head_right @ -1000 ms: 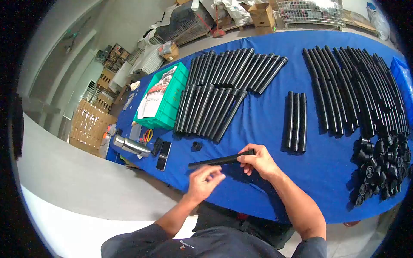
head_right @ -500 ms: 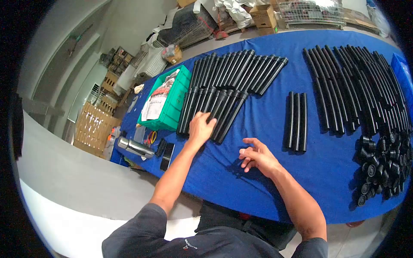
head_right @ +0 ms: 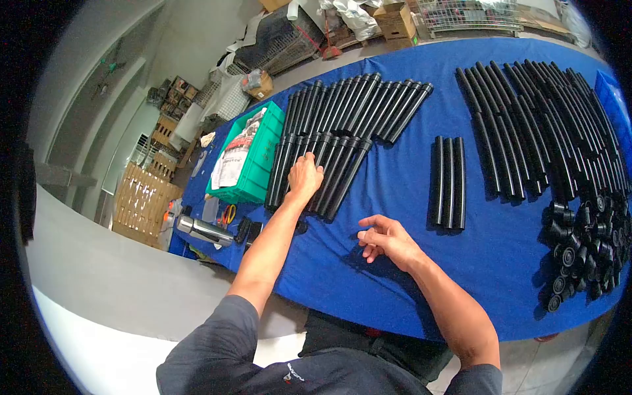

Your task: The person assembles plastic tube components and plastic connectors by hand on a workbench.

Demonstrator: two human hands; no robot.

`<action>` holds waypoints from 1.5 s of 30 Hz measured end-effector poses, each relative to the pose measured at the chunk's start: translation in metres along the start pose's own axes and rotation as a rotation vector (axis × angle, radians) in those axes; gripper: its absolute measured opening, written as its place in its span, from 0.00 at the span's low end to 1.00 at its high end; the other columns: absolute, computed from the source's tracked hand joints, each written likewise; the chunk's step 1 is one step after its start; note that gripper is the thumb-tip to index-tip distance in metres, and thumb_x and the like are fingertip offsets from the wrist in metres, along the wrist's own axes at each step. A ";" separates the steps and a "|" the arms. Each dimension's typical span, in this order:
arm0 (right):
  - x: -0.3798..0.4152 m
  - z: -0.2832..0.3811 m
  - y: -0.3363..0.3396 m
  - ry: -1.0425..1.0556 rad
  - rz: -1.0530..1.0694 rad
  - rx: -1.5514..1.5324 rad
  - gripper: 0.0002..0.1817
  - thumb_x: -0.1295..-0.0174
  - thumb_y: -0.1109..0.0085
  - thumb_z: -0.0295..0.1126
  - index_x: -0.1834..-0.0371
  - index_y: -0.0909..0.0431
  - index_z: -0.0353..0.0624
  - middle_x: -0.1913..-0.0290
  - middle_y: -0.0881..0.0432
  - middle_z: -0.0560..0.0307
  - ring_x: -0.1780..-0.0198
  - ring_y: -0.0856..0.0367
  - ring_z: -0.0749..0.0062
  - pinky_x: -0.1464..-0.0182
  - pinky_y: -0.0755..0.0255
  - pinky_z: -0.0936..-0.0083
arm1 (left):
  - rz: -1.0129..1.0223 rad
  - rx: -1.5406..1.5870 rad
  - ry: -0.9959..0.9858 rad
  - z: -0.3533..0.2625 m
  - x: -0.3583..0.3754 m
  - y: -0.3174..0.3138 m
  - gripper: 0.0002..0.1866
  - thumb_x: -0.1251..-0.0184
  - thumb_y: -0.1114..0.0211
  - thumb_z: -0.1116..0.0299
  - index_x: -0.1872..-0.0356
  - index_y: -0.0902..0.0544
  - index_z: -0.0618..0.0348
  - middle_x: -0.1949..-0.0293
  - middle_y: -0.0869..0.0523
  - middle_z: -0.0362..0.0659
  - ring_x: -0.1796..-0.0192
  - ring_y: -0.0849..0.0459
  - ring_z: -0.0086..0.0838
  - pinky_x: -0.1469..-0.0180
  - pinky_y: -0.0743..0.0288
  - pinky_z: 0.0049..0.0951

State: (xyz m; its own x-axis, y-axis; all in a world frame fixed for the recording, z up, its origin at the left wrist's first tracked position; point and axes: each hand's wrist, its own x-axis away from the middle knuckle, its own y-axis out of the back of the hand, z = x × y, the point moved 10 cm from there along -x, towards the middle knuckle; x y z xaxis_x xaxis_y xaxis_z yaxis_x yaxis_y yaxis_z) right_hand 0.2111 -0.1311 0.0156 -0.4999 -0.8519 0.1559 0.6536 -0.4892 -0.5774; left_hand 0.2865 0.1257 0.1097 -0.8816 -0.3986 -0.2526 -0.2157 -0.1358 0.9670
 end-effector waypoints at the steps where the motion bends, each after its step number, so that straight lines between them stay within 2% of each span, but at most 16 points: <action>1: 0.000 0.000 0.000 0.002 0.003 0.002 0.30 0.32 0.32 0.36 0.34 0.30 0.29 0.59 0.18 0.49 0.66 0.14 0.70 0.65 0.16 0.74 | 0.001 0.002 0.000 0.000 0.000 0.000 0.18 0.34 0.30 0.66 0.49 0.20 0.67 0.52 0.15 0.60 0.47 0.13 0.56 0.45 0.18 0.54; 10: 0.001 0.001 -0.002 0.003 0.006 0.031 0.25 0.32 0.32 0.36 0.39 0.26 0.30 0.59 0.18 0.51 0.66 0.15 0.71 0.65 0.17 0.73 | -0.080 0.067 -0.020 0.016 0.009 0.011 0.24 0.35 0.26 0.54 0.49 0.20 0.62 0.52 0.16 0.56 0.47 0.15 0.55 0.46 0.19 0.53; 11: 0.000 0.001 -0.001 0.009 0.010 0.037 0.25 0.32 0.32 0.36 0.39 0.26 0.30 0.59 0.18 0.51 0.66 0.15 0.72 0.65 0.17 0.73 | -0.177 0.111 -0.046 0.020 0.015 0.023 0.23 0.34 0.28 0.54 0.48 0.16 0.62 0.53 0.14 0.56 0.50 0.13 0.51 0.49 0.19 0.48; 13: -0.001 -0.003 -0.001 0.017 0.017 0.033 0.25 0.32 0.32 0.37 0.39 0.25 0.31 0.60 0.18 0.52 0.66 0.16 0.73 0.65 0.17 0.74 | -0.244 0.233 -0.062 0.033 0.032 0.043 0.19 0.32 0.29 0.56 0.52 0.15 0.64 0.60 0.13 0.54 0.57 0.12 0.48 0.53 0.19 0.46; 14: -0.001 -0.005 -0.002 0.013 0.014 0.056 0.24 0.32 0.32 0.37 0.40 0.24 0.30 0.60 0.17 0.52 0.66 0.16 0.73 0.65 0.17 0.75 | -0.298 0.297 -0.081 0.041 0.045 0.054 0.16 0.32 0.29 0.59 0.55 0.14 0.64 0.65 0.13 0.52 0.62 0.13 0.45 0.57 0.20 0.42; 15: -0.001 -0.002 -0.003 0.018 0.012 0.085 0.23 0.32 0.32 0.37 0.41 0.24 0.30 0.61 0.17 0.53 0.66 0.16 0.73 0.66 0.18 0.75 | -0.302 0.330 -0.057 0.048 0.060 0.064 0.13 0.32 0.29 0.63 0.57 0.14 0.64 0.65 0.13 0.51 0.64 0.13 0.42 0.59 0.20 0.39; 18: 0.001 0.000 -0.005 0.012 -0.003 0.099 0.20 0.32 0.33 0.34 0.43 0.23 0.32 0.61 0.17 0.53 0.67 0.16 0.74 0.65 0.18 0.75 | -0.276 0.381 -0.022 0.071 0.112 0.068 0.13 0.32 0.30 0.65 0.54 0.15 0.64 0.64 0.13 0.50 0.62 0.12 0.45 0.57 0.19 0.43; 21: 0.000 -0.001 -0.004 0.013 0.001 0.121 0.20 0.32 0.33 0.33 0.42 0.23 0.32 0.61 0.18 0.53 0.66 0.16 0.74 0.64 0.18 0.75 | -0.142 0.325 0.019 0.076 0.160 0.044 0.20 0.34 0.28 0.61 0.47 0.15 0.64 0.54 0.13 0.53 0.51 0.14 0.48 0.47 0.20 0.44; 24: 0.001 0.000 -0.006 0.014 0.009 0.160 0.21 0.32 0.33 0.34 0.41 0.23 0.31 0.60 0.17 0.53 0.66 0.16 0.73 0.64 0.18 0.75 | -0.086 0.307 0.002 0.076 0.187 0.013 0.32 0.37 0.24 0.61 0.34 0.22 0.64 0.42 0.18 0.56 0.39 0.19 0.52 0.36 0.25 0.45; 27: 0.004 0.001 -0.006 0.022 0.012 0.182 0.23 0.31 0.33 0.34 0.40 0.23 0.30 0.61 0.17 0.53 0.65 0.16 0.73 0.63 0.17 0.74 | -0.185 0.296 -0.080 0.064 0.190 0.013 0.31 0.38 0.24 0.64 0.35 0.22 0.65 0.41 0.18 0.57 0.38 0.20 0.52 0.35 0.26 0.45; 29: 0.003 -0.001 -0.006 0.027 0.021 0.194 0.22 0.31 0.34 0.33 0.40 0.23 0.29 0.63 0.17 0.54 0.65 0.15 0.73 0.63 0.17 0.74 | -0.075 0.340 0.039 0.075 0.182 -0.002 0.31 0.39 0.24 0.67 0.34 0.23 0.66 0.40 0.18 0.59 0.36 0.20 0.53 0.33 0.26 0.45; 31: 0.003 -0.001 -0.006 0.031 0.033 0.184 0.22 0.31 0.33 0.33 0.40 0.23 0.28 0.64 0.17 0.55 0.66 0.15 0.73 0.64 0.17 0.74 | -0.154 0.323 0.005 0.076 0.179 0.001 0.31 0.39 0.24 0.67 0.34 0.22 0.64 0.39 0.17 0.58 0.39 0.17 0.52 0.36 0.24 0.43; 38: 0.000 -0.001 -0.006 0.069 0.033 0.223 0.23 0.32 0.33 0.35 0.42 0.22 0.26 0.63 0.15 0.51 0.68 0.14 0.71 0.67 0.16 0.72 | -0.103 0.343 0.102 0.087 0.176 -0.010 0.30 0.38 0.25 0.68 0.35 0.23 0.64 0.42 0.16 0.59 0.39 0.18 0.54 0.34 0.26 0.46; 41: 0.003 0.001 -0.008 0.084 0.034 0.282 0.23 0.32 0.33 0.36 0.43 0.22 0.26 0.62 0.15 0.51 0.68 0.14 0.70 0.67 0.16 0.72 | -0.140 0.309 0.043 0.086 0.177 -0.010 0.30 0.39 0.24 0.68 0.36 0.22 0.64 0.43 0.14 0.57 0.43 0.15 0.48 0.39 0.22 0.43; 42: 0.003 0.000 -0.008 0.087 0.037 0.315 0.23 0.32 0.33 0.36 0.43 0.21 0.26 0.62 0.14 0.50 0.67 0.14 0.70 0.67 0.16 0.72 | -0.159 0.368 0.090 0.081 0.178 -0.002 0.26 0.40 0.25 0.70 0.39 0.19 0.62 0.48 0.15 0.53 0.47 0.15 0.44 0.42 0.22 0.39; 45: 0.002 0.001 -0.009 0.097 0.044 0.388 0.20 0.31 0.33 0.36 0.47 0.19 0.28 0.62 0.14 0.50 0.66 0.13 0.70 0.66 0.16 0.72 | -0.186 0.537 0.143 0.052 0.174 0.031 0.19 0.40 0.28 0.72 0.46 0.15 0.62 0.53 0.17 0.48 0.51 0.16 0.40 0.46 0.22 0.36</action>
State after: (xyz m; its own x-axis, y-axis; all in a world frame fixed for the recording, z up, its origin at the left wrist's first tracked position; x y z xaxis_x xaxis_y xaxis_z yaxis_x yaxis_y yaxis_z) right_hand 0.2053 -0.1287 0.0220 -0.5057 -0.8612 0.0508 0.8324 -0.5025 -0.2336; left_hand 0.1046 0.0998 0.0973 -0.7511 -0.5358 -0.3856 -0.5767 0.2483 0.7783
